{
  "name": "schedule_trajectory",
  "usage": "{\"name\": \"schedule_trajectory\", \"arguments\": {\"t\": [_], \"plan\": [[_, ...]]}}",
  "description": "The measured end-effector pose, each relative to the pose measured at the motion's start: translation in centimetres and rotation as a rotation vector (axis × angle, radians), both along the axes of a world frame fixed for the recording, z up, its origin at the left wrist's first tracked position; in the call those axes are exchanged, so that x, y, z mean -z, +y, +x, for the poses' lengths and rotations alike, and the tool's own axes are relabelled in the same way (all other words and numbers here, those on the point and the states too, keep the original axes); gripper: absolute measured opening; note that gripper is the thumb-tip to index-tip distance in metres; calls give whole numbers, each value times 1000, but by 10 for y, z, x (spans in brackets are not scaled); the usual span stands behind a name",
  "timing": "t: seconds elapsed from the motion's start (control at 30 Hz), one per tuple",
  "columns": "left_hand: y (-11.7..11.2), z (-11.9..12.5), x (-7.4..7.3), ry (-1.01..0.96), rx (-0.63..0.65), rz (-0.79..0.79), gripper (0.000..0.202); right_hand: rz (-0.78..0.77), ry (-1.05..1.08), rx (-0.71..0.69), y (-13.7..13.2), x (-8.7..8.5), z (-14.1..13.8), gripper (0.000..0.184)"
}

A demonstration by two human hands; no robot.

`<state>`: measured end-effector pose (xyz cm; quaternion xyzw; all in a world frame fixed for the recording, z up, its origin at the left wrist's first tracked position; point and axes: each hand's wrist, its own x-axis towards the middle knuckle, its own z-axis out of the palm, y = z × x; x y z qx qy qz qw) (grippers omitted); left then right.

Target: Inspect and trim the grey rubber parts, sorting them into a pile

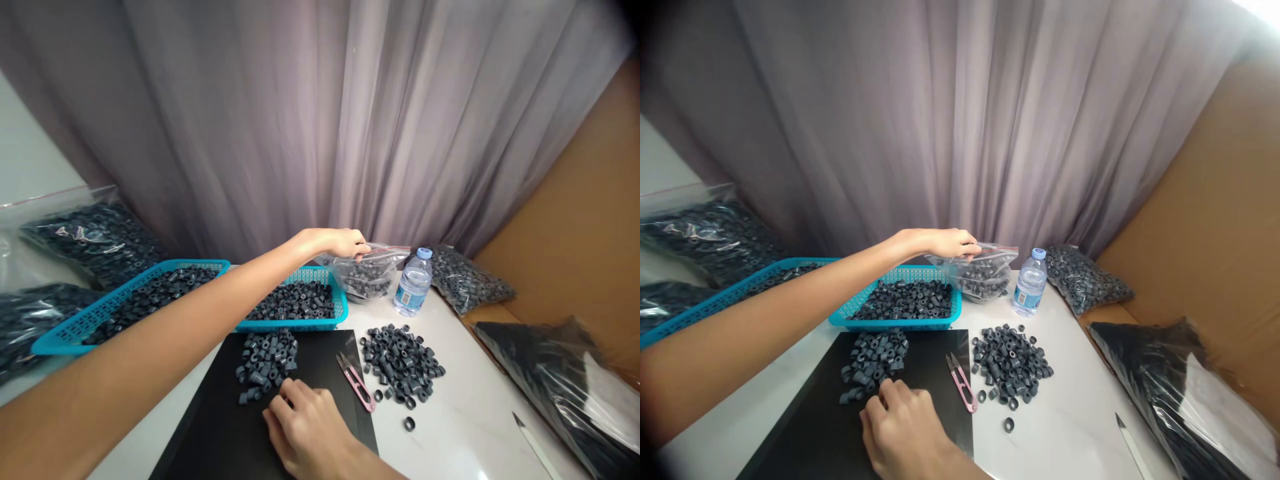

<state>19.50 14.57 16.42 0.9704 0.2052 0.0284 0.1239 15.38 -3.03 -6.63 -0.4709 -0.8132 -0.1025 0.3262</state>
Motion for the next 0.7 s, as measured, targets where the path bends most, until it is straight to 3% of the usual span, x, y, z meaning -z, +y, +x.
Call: {"name": "schedule_trajectory", "arguments": {"t": [0.13, 0.33, 0.7], "plan": [[-5, 12, -1, 115, -51, 73, 25, -27, -20, 1, -2, -2, 1, 9], [-15, 29, 1, 121, 59, 141, 29, -61, -57, -4, -4, -9, 4, 8], [7, 36, 9, 57, 62, 68, 36, -98, -70, -9, -3, -11, 6, 4]]}}
